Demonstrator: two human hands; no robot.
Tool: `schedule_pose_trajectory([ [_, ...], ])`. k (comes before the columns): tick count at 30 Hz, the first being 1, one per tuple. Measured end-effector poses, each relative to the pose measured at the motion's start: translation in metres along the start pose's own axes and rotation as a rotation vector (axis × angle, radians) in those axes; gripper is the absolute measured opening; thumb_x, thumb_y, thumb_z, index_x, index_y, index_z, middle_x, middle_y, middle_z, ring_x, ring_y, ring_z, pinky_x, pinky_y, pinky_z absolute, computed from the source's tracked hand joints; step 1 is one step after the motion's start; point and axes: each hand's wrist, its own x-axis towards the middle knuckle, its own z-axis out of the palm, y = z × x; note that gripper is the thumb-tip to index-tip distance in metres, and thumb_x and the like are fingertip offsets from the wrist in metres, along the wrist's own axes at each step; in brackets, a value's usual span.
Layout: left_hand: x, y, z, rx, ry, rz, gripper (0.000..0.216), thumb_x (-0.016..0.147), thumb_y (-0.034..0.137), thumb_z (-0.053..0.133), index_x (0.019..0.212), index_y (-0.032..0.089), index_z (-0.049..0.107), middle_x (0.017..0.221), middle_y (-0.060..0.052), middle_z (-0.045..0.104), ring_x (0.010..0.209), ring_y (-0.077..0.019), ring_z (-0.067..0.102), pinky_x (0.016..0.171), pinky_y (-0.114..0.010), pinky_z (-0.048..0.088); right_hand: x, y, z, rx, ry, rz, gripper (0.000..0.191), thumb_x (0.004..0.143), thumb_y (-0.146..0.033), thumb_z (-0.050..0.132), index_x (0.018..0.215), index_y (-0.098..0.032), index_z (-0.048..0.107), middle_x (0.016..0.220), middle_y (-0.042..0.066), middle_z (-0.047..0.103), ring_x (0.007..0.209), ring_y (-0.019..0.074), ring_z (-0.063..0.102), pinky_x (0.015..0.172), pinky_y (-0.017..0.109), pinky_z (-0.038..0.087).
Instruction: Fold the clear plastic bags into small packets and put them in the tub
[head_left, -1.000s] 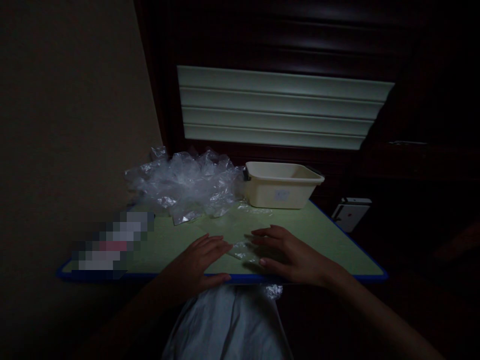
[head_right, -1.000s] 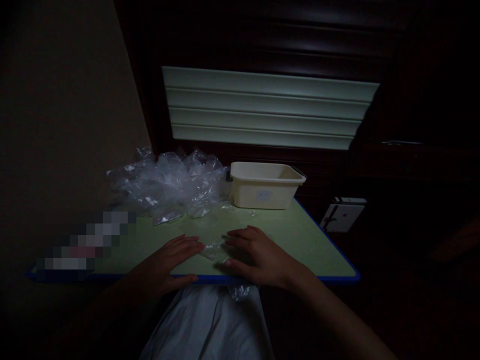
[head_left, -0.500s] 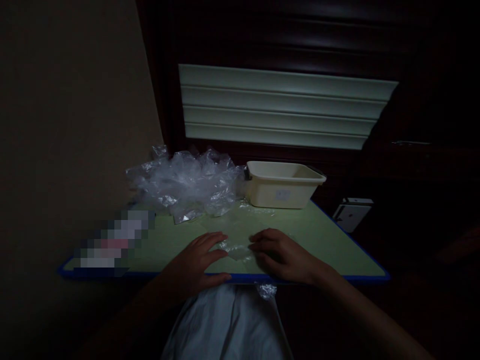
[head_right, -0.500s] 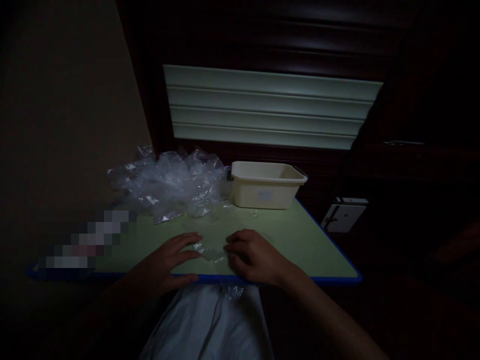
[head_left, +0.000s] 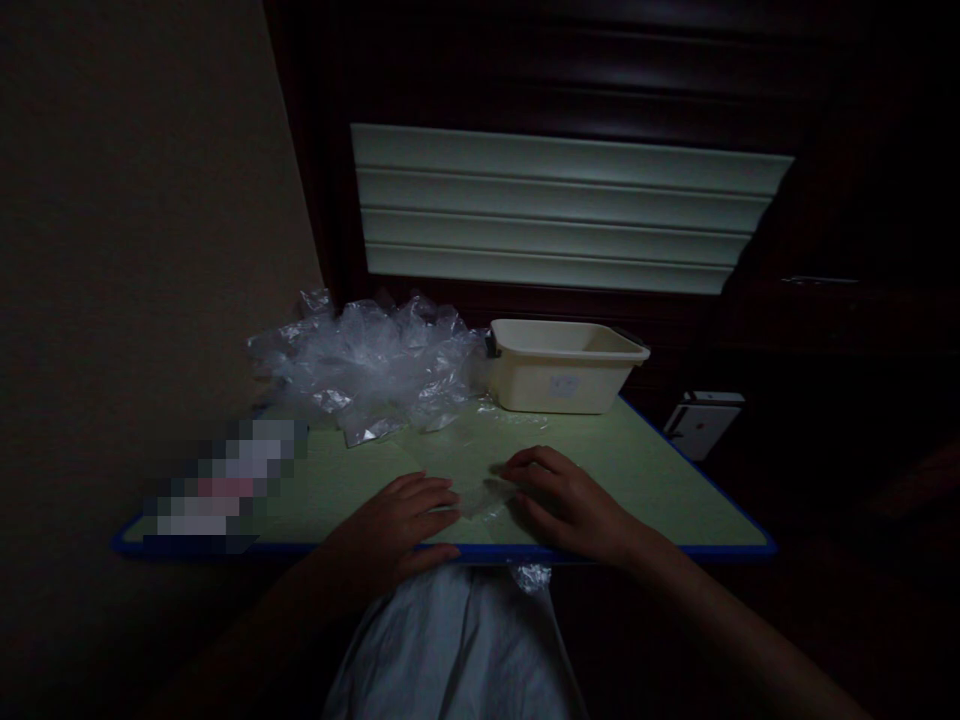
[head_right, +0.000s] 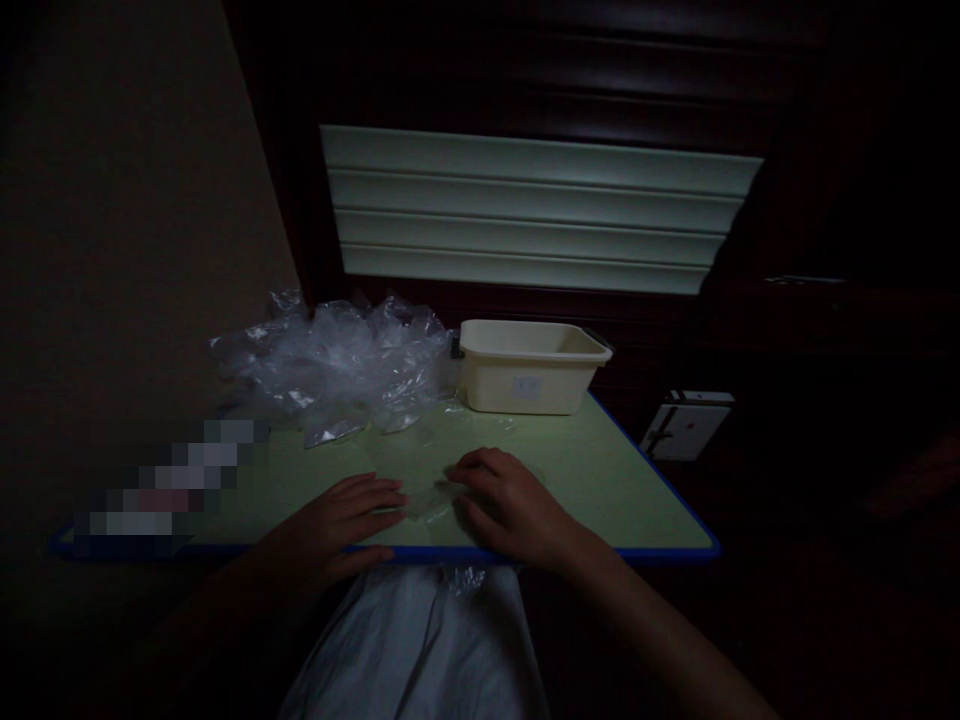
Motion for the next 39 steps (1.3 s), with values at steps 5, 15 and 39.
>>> schedule_pose_trajectory([
  [5,0.001,0.001,-0.002,0.01,-0.012,-0.029,0.033,0.099,0.039,0.048,0.121,0.016,0.055,0.125,-0.013,0.06,0.12,-0.0272,0.052,0.103,-0.049,0.039,-0.001,0.0,-0.003,0.003,0.003,-0.026,0.031,0.089,-0.014,0.043,0.114,-0.014,0.062,0.105,0.015,0.062,0.097,0.0234,0.059,0.082,0.04,0.052],
  [15,0.003,0.003,-0.004,0.031,0.001,-0.007,0.037,0.101,0.042,0.04,0.121,0.015,0.054,0.124,-0.014,0.059,0.119,-0.0278,0.052,0.101,-0.051,0.042,0.0,0.0,-0.001,-0.035,-0.052,-0.059,0.03,0.083,-0.009,0.046,0.102,-0.013,0.07,0.099,0.013,0.069,0.094,0.0238,0.063,0.083,0.042,0.05],
  [39,0.017,0.027,0.001,0.139,-0.014,0.005,0.037,0.09,0.03,0.06,0.116,0.005,0.055,0.111,-0.019,0.062,0.106,-0.0326,0.058,0.093,-0.047,0.05,-0.003,-0.001,0.002,-0.052,-0.069,0.04,0.029,0.086,-0.012,0.048,0.107,-0.01,0.069,0.105,0.016,0.067,0.1,0.0251,0.062,0.087,0.042,0.05],
])
